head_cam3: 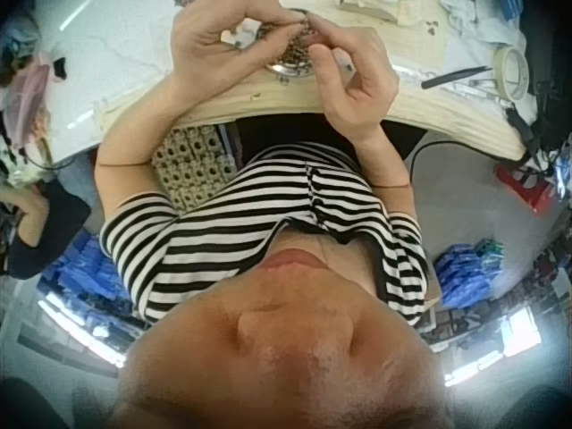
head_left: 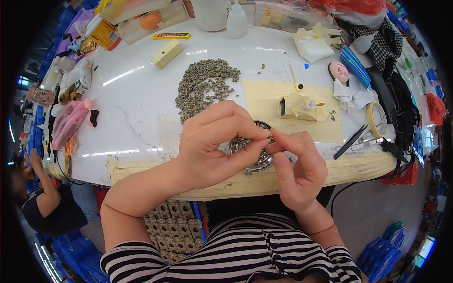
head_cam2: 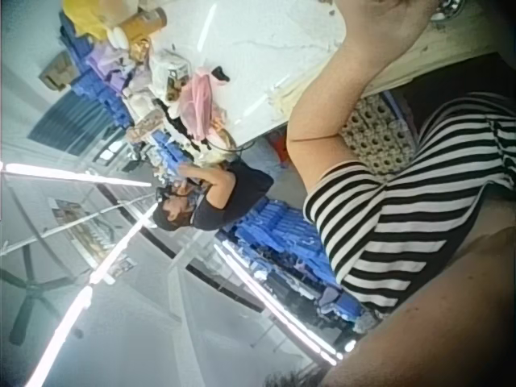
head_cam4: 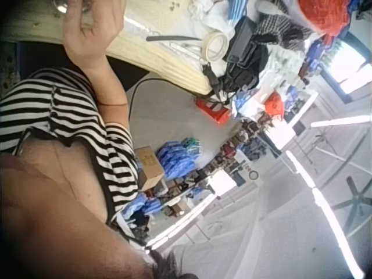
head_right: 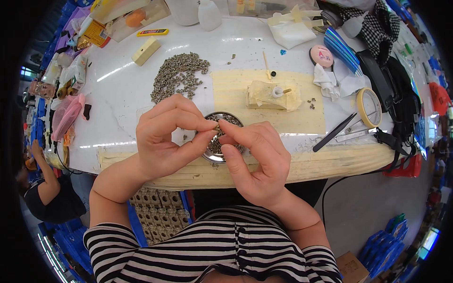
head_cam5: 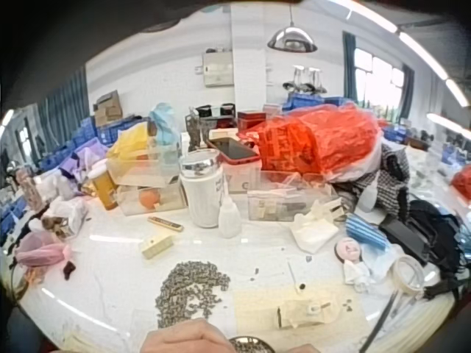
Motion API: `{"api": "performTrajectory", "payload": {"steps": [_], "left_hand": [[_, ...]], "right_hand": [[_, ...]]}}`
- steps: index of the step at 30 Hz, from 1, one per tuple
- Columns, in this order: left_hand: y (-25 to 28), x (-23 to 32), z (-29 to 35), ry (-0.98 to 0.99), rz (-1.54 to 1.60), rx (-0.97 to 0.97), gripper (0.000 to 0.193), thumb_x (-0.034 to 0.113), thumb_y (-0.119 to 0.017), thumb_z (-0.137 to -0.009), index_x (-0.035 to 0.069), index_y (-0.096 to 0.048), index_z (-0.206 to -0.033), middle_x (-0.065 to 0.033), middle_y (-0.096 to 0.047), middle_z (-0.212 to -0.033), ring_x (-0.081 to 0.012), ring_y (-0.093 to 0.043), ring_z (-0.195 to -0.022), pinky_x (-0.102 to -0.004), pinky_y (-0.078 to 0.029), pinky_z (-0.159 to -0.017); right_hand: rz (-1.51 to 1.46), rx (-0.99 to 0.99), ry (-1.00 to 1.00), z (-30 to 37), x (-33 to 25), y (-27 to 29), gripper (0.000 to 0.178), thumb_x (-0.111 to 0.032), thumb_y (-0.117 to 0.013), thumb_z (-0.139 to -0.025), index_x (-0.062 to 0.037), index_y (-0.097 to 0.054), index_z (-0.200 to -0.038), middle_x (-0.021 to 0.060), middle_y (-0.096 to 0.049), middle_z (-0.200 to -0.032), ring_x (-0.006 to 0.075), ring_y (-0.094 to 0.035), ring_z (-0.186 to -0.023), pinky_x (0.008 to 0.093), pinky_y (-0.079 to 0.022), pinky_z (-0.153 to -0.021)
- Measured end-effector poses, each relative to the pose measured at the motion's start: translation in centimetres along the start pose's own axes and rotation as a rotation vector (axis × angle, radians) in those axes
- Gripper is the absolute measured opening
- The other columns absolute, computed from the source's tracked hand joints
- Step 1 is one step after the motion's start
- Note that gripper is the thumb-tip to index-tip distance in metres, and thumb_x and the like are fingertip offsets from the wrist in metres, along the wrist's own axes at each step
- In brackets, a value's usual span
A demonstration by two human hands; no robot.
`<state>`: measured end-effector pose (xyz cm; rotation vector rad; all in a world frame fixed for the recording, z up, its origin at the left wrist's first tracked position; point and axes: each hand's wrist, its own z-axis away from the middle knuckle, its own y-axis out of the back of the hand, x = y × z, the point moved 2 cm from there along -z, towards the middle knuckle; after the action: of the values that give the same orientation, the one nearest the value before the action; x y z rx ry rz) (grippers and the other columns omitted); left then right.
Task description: The person picks up a small metal pin and inserts it into a small metal component, repeating this for multiple units.
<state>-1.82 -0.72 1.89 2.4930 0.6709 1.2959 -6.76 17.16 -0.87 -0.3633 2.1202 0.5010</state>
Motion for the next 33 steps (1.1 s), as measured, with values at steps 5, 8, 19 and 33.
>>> {"api": "performTrajectory", "payload": {"steps": [5,8,19,33], "left_hand": [[-0.01,0.15,-0.01,-0.019,0.001,-0.013,0.021,-0.005,-0.077,-0.075,0.003,-0.074,-0.094,-0.0057,-0.064,-0.082,-0.0149,-0.061,-0.071,-0.0257,-0.046,-0.06],[-0.09,0.06,0.13,-0.027,-0.006,-0.006,0.022,-0.005,-0.078,-0.075,0.003,-0.075,-0.095,-0.0054,-0.064,-0.082,-0.0146,-0.061,-0.071,-0.0257,-0.047,-0.06],[-0.18,0.17,0.18,-0.046,0.001,-0.028,0.025,-0.006,-0.078,-0.075,0.005,-0.075,-0.097,-0.0044,-0.064,-0.083,-0.0141,-0.06,-0.071,-0.025,-0.047,-0.059],[-0.05,-0.05,0.06,0.0,-0.039,-0.009,0.023,-0.008,-0.076,-0.074,0.003,-0.074,-0.095,-0.0061,-0.064,-0.083,-0.0152,-0.061,-0.071,-0.0257,-0.047,-0.06]], "right_hand": [[-0.043,-0.009,-0.051,0.22,0.22,-0.12,0.027,0.001,-0.068,-0.084,0.0026,-0.069,-0.111,0.0088,-0.07,-0.084,0.0199,-0.061,-0.077,0.0297,-0.047,-0.072],[-0.091,0.006,-0.092,0.39,0.33,-0.03,0.024,0.0,-0.068,-0.086,0.0028,-0.069,-0.109,0.0087,-0.069,-0.084,0.0189,-0.061,-0.077,0.0294,-0.047,-0.073],[-0.301,-0.003,-0.284,0.7,0.47,-0.15,0.017,-0.001,-0.069,-0.087,0.0029,-0.068,-0.103,0.0082,-0.067,-0.09,0.0161,-0.059,-0.081,0.0266,-0.046,-0.075],[-0.045,0.004,0.002,0.18,0.05,0.42,0.032,0.002,-0.068,-0.083,0.0037,-0.069,-0.115,0.0088,-0.071,-0.086,0.0181,-0.06,-0.077,0.0288,-0.046,-0.074]]}}
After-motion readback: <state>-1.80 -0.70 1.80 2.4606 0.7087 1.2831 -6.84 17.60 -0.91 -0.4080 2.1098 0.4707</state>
